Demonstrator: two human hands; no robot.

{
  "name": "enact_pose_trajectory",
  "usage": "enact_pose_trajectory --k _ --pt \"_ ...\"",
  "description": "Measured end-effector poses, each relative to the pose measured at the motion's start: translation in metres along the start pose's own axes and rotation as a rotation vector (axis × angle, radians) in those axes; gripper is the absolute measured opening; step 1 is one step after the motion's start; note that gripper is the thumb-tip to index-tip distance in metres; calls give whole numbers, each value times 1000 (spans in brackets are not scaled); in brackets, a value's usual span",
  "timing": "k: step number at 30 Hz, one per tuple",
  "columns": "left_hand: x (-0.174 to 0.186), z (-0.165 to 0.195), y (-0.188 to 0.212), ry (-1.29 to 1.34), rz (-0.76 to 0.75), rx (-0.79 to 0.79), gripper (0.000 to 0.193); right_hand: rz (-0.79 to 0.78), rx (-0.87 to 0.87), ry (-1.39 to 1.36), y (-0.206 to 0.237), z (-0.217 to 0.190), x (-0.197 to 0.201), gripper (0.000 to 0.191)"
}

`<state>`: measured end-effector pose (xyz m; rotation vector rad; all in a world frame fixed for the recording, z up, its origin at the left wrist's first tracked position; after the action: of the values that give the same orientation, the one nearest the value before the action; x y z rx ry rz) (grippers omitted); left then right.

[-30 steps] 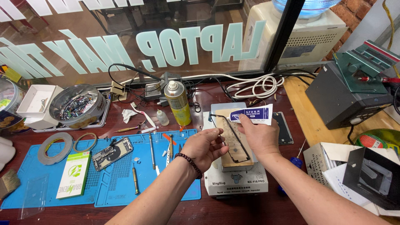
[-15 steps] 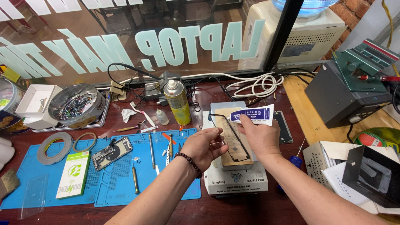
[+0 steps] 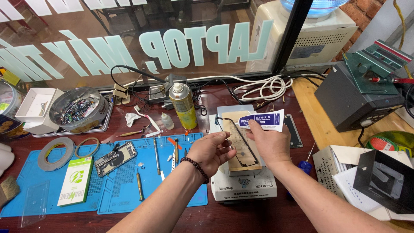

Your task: The person works at a phone repair bench, holding a phone housing frame on a heating platform and squeezing adhesive from a tube along the frame's edges. They rotate and reposition the frame repeatedly to apply adhesive around its perimeter, then set the tube down and handle the frame and nearby phone parts.

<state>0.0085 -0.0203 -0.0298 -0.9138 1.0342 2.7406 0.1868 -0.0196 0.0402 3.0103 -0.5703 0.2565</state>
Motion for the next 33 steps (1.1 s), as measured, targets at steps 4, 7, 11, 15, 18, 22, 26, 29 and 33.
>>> enact_pose_trajectory --k 4,7,11,15,18,22,26,29,33 --pt "1 1 1 -4 7 -2 19 -25 -17 46 1 0 0 22" --pt "-1 0 0 -8 13 -3 18 -22 -31 37 2 0 3 23" --pt "-4 -4 0 0 5 -6 17 -25 -61 55 6 0 9 23" --pt "-4 -4 0 3 1 -9 18 -23 -73 48 8 0 11 23" --pt "-4 -4 1 5 2 -8 18 -17 -58 63 10 1 14 22" --pt "-5 -5 2 -2 12 -3 18 -17 -27 32 11 1 15 22" --pt "-6 -4 1 4 13 -6 16 -6 -31 65 12 3 17 21" --pt "-7 -4 1 0 9 -7 16 -5 -29 62 13 3 19 21" --pt "-6 -4 2 -1 16 -5 16 -9 -20 126 15 1 21 21"
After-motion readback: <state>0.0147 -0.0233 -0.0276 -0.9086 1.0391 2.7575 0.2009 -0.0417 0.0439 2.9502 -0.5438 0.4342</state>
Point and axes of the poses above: each hand's wrist, its own y-axis away from the middle knuckle, its own x-axis out of the back of the hand, z = x × y, the point moved 8 cm from there along -y, towards the middle knuckle, and after that the axes turned 2 degrees about y, right-handed, at the moved point
